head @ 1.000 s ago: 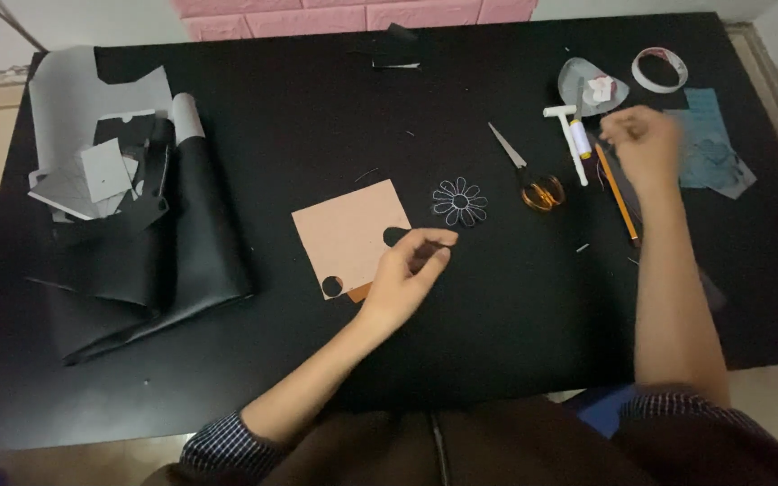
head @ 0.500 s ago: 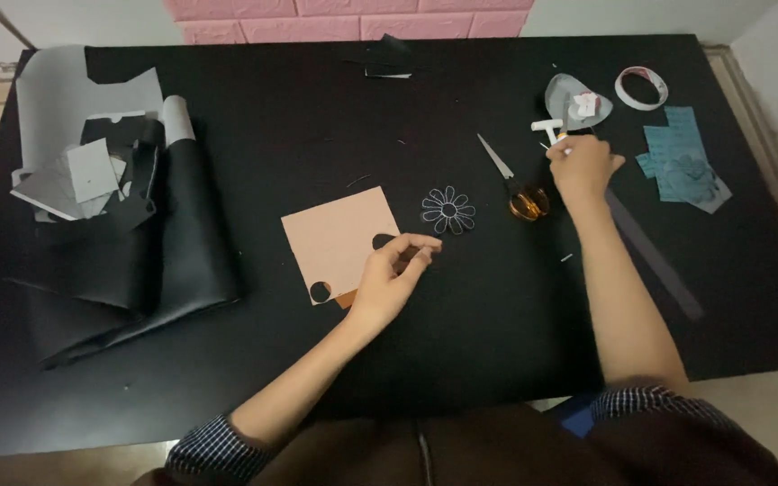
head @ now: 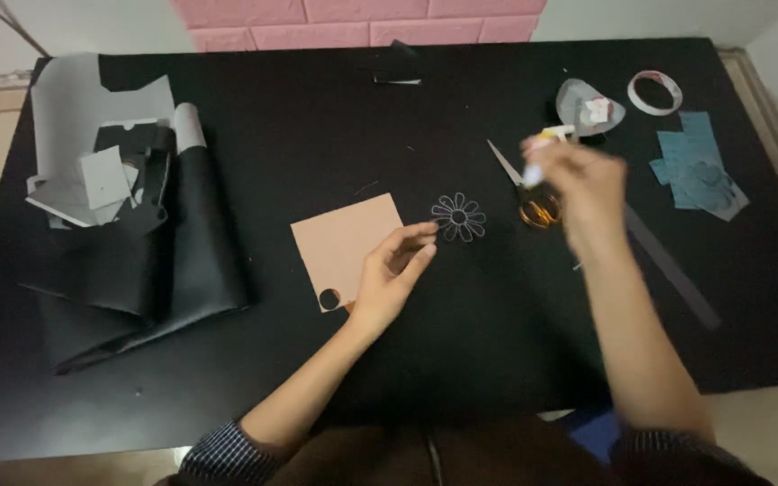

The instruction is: Marking, cutting, and assembling leather pieces to create a decorative flower.

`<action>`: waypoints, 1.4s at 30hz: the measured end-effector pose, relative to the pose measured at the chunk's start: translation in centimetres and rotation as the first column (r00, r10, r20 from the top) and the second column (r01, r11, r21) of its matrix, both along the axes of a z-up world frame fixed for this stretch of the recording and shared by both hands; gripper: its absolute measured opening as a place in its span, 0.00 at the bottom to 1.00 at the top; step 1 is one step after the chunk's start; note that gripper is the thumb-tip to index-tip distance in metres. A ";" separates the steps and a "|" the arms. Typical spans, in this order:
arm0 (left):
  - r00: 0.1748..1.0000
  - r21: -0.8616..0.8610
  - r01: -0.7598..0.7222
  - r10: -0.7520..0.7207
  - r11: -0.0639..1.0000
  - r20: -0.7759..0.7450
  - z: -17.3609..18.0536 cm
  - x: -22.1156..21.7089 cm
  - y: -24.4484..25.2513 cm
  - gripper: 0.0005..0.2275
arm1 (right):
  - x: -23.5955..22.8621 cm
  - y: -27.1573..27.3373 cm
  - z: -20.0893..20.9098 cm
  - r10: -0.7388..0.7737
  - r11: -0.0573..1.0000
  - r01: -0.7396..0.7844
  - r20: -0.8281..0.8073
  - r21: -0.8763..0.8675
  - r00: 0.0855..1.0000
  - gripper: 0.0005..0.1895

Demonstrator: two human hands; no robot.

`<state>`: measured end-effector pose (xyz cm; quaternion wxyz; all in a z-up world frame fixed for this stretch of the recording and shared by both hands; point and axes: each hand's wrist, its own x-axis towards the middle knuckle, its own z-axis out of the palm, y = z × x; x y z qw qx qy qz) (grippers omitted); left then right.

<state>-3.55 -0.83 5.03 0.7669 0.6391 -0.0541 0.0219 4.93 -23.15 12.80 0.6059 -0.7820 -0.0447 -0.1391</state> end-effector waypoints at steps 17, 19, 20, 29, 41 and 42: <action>0.972 -0.503 -0.065 -0.060 0.862 -0.229 -2.7 2.8 2.9 0.17 | -3.2 8.9 -3.7 0.456 0.802 -0.361 -0.098 0.476 0.885 0.04; 0.977 -0.490 -0.101 -0.008 0.866 -0.215 -2.9 3.4 3.8 0.21 | -2.8 8.3 -3.5 0.429 0.808 -0.359 -0.049 0.466 0.902 0.05; 0.975 -0.498 -0.145 0.039 0.855 -0.218 -3.1 3.8 4.2 0.19 | -2.8 8.1 -3.1 0.352 0.906 -0.339 -0.010 0.253 0.936 0.03; 0.959 -0.462 -0.260 0.169 0.848 -0.228 -4.2 3.7 3.9 0.16 | -3.5 9.3 -4.1 0.284 0.938 -0.246 0.135 -0.245 0.949 0.06; 0.936 -0.066 -0.352 0.349 0.934 -0.052 -2.2 2.6 3.9 0.13 | -3.4 9.3 -5.6 0.299 0.899 -0.155 0.318 -0.409 0.900 0.04; 0.937 -0.064 -0.348 0.346 0.935 -0.040 -2.2 2.6 3.9 0.13 | -3.3 9.3 -5.7 0.307 0.896 -0.159 0.322 -0.414 0.895 0.05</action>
